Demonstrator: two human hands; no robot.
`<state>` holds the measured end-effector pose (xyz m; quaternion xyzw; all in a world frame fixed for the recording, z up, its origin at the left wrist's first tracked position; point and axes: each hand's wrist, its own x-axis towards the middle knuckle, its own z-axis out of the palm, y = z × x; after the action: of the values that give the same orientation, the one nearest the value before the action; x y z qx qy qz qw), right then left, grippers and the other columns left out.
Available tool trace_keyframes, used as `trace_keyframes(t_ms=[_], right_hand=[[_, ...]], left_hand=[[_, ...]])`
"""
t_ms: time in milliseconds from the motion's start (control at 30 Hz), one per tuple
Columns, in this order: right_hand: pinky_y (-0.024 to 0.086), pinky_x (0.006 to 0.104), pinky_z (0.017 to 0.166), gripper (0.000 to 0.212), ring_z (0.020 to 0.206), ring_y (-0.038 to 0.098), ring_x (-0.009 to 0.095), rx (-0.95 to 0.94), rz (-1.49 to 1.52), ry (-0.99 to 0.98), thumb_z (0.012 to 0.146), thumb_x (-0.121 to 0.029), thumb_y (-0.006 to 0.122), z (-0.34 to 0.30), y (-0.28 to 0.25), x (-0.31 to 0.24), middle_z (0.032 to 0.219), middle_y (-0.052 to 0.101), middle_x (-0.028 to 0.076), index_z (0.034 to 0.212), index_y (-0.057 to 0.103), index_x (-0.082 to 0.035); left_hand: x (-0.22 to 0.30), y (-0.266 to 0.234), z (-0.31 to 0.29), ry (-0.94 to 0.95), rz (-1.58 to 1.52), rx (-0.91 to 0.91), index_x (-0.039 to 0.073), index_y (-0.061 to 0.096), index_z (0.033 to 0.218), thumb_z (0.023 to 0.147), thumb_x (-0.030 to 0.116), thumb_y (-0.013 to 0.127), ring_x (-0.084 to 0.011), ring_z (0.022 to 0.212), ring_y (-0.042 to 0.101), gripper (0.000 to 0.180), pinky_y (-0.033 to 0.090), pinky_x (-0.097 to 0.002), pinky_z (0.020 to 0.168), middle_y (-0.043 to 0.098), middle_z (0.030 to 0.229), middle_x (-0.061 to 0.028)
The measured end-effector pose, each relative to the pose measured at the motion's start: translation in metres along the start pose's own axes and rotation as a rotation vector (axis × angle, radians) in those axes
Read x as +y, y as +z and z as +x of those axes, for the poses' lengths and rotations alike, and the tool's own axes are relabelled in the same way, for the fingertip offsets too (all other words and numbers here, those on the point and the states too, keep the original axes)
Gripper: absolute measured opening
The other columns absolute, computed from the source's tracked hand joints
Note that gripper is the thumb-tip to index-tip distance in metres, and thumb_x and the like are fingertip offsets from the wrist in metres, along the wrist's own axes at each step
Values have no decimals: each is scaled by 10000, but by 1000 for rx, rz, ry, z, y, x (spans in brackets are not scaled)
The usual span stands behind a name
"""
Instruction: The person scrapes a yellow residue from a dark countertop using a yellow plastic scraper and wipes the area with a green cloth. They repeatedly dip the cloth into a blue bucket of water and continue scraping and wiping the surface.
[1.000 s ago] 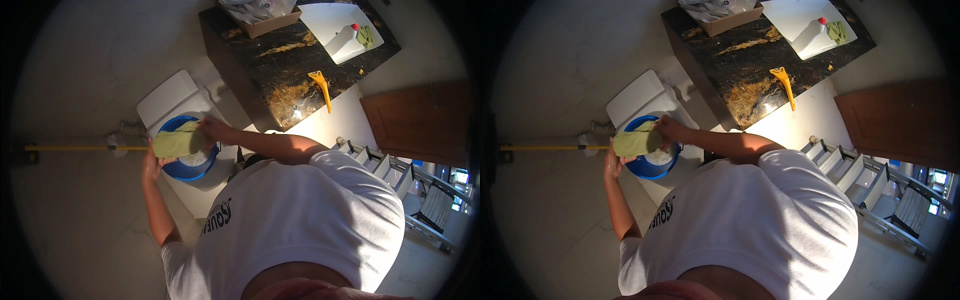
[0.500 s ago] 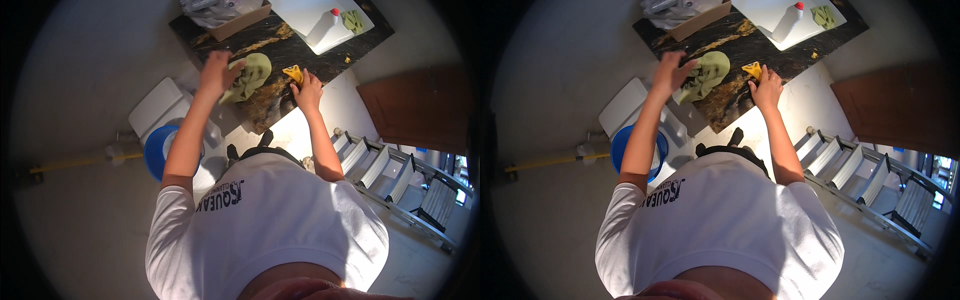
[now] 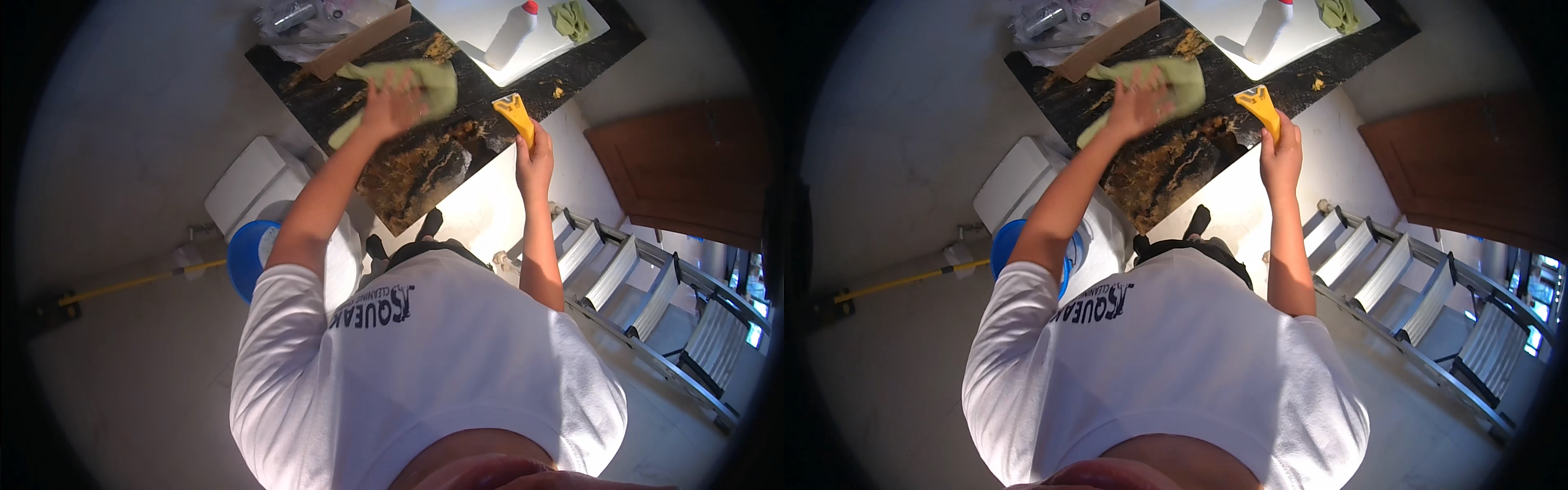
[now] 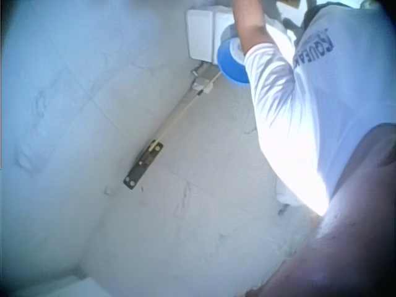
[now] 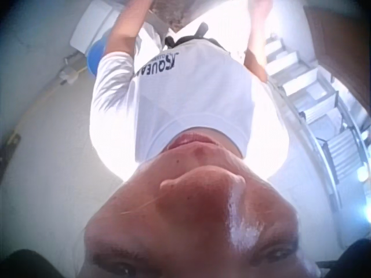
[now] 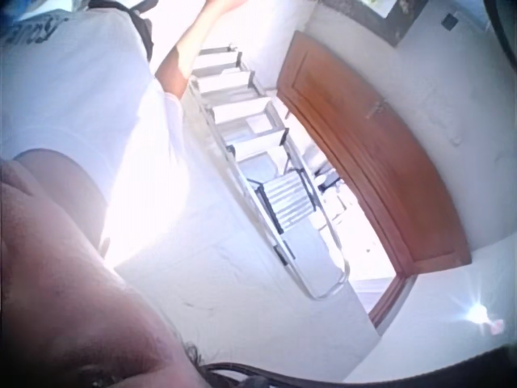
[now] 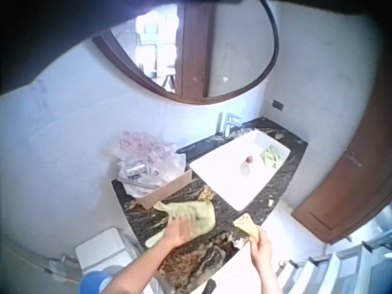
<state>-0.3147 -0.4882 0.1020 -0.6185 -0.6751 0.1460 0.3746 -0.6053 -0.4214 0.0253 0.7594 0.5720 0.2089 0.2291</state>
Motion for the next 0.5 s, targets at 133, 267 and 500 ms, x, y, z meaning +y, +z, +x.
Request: trace_keyframes(t_ms=[133,267,500], right_hand=[[447,387,824,629,878,526,342,-106,-2,-105,825,47,469,-14,-1,-3,996,497,195,1426,359,-101],[498,407,713,720,821,575,347,-325,-7,-99,807,46,516,-48,17,-23,997,487,173,1457,325,-198],[490,406,612,456,716,597,299,-367,-103,-325,799,-39,611,-82,64,-45,835,528,106,1241,567,-142]], left_hand=[[-11,-4,35,-248,554,50,160,375,1445,973,553,264,-330,1439,130,623,69,-545,1154,160,1571,-60],[-4,6,-24,-223,440,181,130,389,1429,975,530,293,-362,1422,178,612,86,-544,1146,216,1552,-94],[0,-33,-113,-383,312,479,93,537,1275,946,407,478,-379,1359,293,459,193,-537,1104,426,1414,-143]])
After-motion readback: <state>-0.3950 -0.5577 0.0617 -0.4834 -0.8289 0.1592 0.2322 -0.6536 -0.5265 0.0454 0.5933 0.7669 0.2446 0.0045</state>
